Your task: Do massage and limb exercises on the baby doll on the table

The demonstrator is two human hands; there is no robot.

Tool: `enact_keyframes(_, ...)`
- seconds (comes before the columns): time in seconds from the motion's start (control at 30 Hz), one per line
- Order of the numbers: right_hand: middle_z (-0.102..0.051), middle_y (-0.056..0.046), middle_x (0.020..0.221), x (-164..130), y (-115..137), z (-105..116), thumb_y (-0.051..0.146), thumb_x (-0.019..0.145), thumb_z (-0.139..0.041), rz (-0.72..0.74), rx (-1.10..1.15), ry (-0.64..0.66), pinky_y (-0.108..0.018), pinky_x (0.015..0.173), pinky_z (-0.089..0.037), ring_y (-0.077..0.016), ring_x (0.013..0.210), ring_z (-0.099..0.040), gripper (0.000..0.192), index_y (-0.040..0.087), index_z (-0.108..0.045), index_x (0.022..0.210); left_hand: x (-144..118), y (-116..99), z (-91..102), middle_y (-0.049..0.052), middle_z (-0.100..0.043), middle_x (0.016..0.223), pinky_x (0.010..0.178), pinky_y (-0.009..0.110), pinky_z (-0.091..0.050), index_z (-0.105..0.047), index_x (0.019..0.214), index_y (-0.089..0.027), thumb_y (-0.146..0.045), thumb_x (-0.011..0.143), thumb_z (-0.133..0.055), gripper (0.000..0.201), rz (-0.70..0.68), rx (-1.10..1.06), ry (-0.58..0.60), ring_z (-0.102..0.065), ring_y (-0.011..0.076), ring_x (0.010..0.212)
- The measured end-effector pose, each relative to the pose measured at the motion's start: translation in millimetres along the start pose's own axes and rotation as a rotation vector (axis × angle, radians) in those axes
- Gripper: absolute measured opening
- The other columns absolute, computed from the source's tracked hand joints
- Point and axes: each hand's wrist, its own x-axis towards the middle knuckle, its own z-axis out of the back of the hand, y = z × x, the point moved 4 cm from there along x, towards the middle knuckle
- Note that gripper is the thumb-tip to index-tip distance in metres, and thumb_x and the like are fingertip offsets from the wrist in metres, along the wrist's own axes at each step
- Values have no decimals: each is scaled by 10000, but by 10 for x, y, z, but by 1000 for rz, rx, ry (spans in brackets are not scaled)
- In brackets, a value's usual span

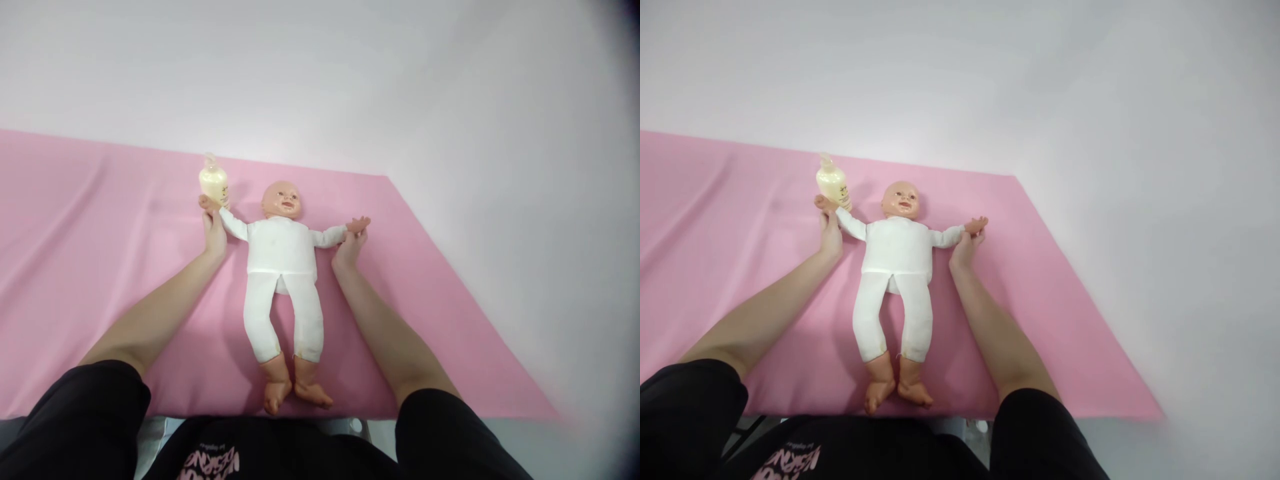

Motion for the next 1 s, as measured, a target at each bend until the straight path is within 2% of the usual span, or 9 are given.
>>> enact_keyframes(0.07,-390,-106,1599,-63,164,-89,203,810,-482,119,-29,75,-561,1263,-314,-205,1487,-429,718,267,-293,1500,-45,-100,-50,130,-596,1381,1173,423,-423,-506,1234,-239,-575,1003,-501,408,-148,98,97,-563,243,1342)
enact_keyframes(0.17,-344,-99,1634,-233,439,-263,221,855,-526,358,-81,282,-531,1286,-279,-218,1534,-363,720,269,-287,1533,-187,-276,-177,164,-550,1446,1202,454,-371,-465,1383,-218,-637,1002,-440,567,-422,277,322,-503,274,1401)
enact_keyframes(0.27,-429,-109,1578,-404,565,-367,258,924,-527,459,-202,421,-504,1248,-363,-236,1482,-438,640,271,-331,1534,-360,-368,-308,181,-587,1402,1173,508,-389,-494,1412,-185,-612,1015,-418,588,-623,484,544,-532,305,1348)
enact_keyframes(0.37,-585,-112,1430,-526,586,-434,223,918,-514,549,-353,584,-509,1165,-458,-264,1344,-560,559,270,-452,1472,-489,-369,-411,184,-629,1342,1128,529,-420,-550,1402,-168,-568,1018,-433,566,-741,669,729,-574,316,1266)
enact_keyframes(0.47,-663,-88,1331,-591,586,-494,155,845,-501,631,-499,752,-535,1117,-479,-289,1241,-604,559,277,-562,1387,-545,-340,-467,184,-623,1350,1119,519,-426,-562,1417,-160,-486,1039,-403,524,-779,742,857,-573,308,1259)
enact_keyframes(0.57,-665,-77,1336,-599,609,-525,118,804,-481,648,-564,810,-539,1108,-473,-290,1225,-603,613,275,-571,1390,-543,-317,-479,177,-605,1378,1129,518,-416,-549,1441,-166,-442,1041,-398,509,-769,775,880,-557,306,1278)
enact_keyframes(0.73,-657,-81,1349,-597,600,-520,143,841,-482,650,-551,790,-536,1114,-473,-285,1238,-599,587,276,-544,1410,-550,-332,-470,181,-617,1361,1127,527,-420,-552,1424,-160,-444,1034,-421,500,-763,757,846,-570,308,1263)
enact_keyframes(0.87,-601,-111,1414,-556,542,-458,245,919,-537,546,-408,653,-502,1165,-455,-267,1326,-564,546,268,-465,1460,-512,-398,-421,195,-613,1359,1141,530,-413,-513,1418,-152,-546,1029,-406,564,-690,601,718,-574,315,1277)
enact_keyframes(1.0,-490,-121,1516,-451,537,-402,371,911,-617,375,-192,471,-503,1241,-369,-247,1431,-487,647,271,-365,1498,-380,-394,-312,196,-530,1468,1225,468,-338,-443,1439,-181,-624,1017,-387,614,-551,336,521,-484,289,1417)
